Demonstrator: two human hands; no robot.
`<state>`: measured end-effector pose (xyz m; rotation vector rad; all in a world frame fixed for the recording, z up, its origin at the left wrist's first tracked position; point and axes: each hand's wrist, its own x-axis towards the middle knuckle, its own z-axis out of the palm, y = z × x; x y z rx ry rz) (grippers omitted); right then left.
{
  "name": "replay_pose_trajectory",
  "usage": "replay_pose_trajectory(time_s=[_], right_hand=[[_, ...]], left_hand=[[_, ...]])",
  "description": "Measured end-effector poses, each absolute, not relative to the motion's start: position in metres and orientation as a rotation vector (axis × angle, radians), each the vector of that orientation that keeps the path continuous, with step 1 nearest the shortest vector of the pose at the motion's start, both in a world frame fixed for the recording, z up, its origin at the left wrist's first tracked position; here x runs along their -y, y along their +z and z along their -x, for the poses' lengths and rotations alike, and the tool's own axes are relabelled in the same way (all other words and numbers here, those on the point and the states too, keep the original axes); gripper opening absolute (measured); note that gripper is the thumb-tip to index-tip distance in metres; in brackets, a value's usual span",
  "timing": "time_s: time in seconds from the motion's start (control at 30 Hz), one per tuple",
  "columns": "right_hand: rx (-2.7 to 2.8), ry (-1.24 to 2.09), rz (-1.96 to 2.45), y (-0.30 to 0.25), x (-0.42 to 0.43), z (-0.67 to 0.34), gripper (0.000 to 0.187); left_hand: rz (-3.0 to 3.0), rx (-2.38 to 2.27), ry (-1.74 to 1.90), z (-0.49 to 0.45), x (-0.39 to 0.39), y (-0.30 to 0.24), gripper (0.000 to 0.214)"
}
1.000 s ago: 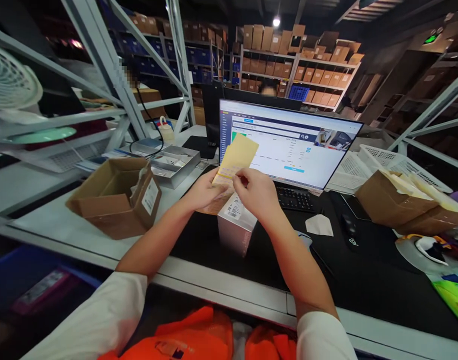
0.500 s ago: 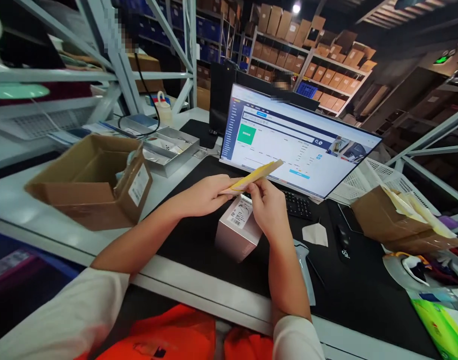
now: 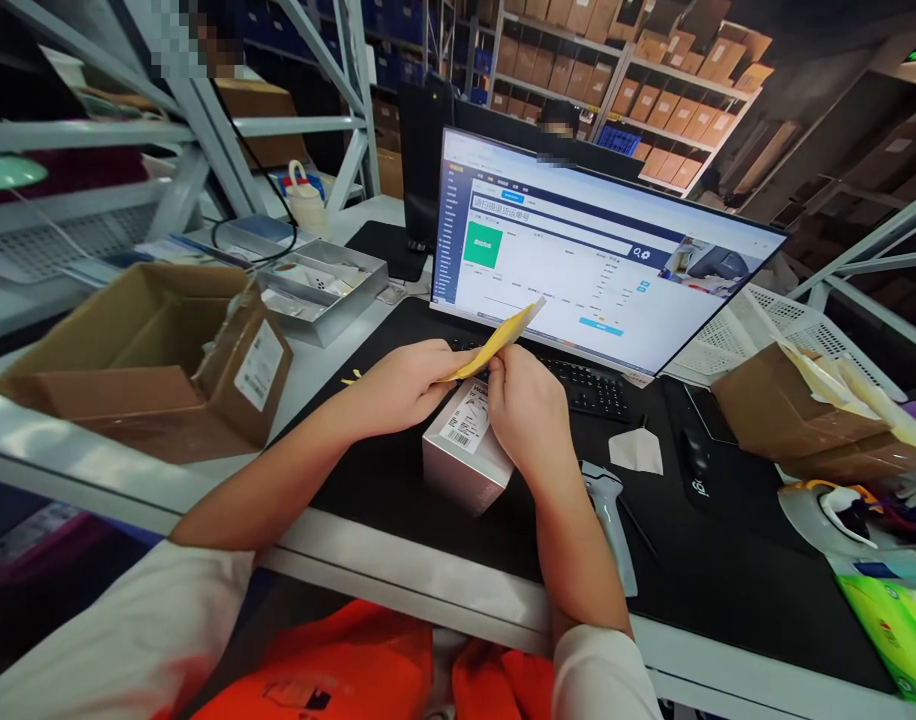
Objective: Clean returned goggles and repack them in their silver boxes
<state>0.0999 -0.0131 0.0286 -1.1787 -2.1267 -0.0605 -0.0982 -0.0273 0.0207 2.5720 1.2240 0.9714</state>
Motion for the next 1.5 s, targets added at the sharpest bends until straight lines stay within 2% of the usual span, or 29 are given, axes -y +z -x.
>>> replay_pose_trajectory(time_s=[0.53, 0.7, 1.03, 1.2, 1.37, 1.5], right_hand=[[2.038, 0.122, 1.069, 0.029, 0.005, -0.098, 0.022], [1.883, 0.199, 1.069, 0.027, 0.006, -0.095, 0.016], [1.736, 0.162, 1.123, 0.023, 0.005, -0.091, 0.014], [1.690, 0.167, 1.073, 0.030, 0.007, -0.104, 0.014], [1.923, 0.018, 0.998, 0.056, 0.029, -0.135, 0.012], [2.446, -0.159, 0.995, 0.074, 0.048, -0.148, 0.016]], left_hand=[[-2.457, -1.133, 1.052, 0.098, 0.019, 0.016, 0.053], [-2.423, -1.139, 1.122, 0.093, 0.020, 0.014, 0.059], [-2.435, -1.188, 1.254, 0.084, 0.021, 0.006, 0.063], [-2.284, -1.356, 1.337, 0.091, 0.011, 0.006, 0.063], [-2.143, -1.484, 1.405, 0.114, -0.001, 0.012, 0.066], [-2.111, -1.513, 1.435, 0.129, -0.007, 0.015, 0.069]])
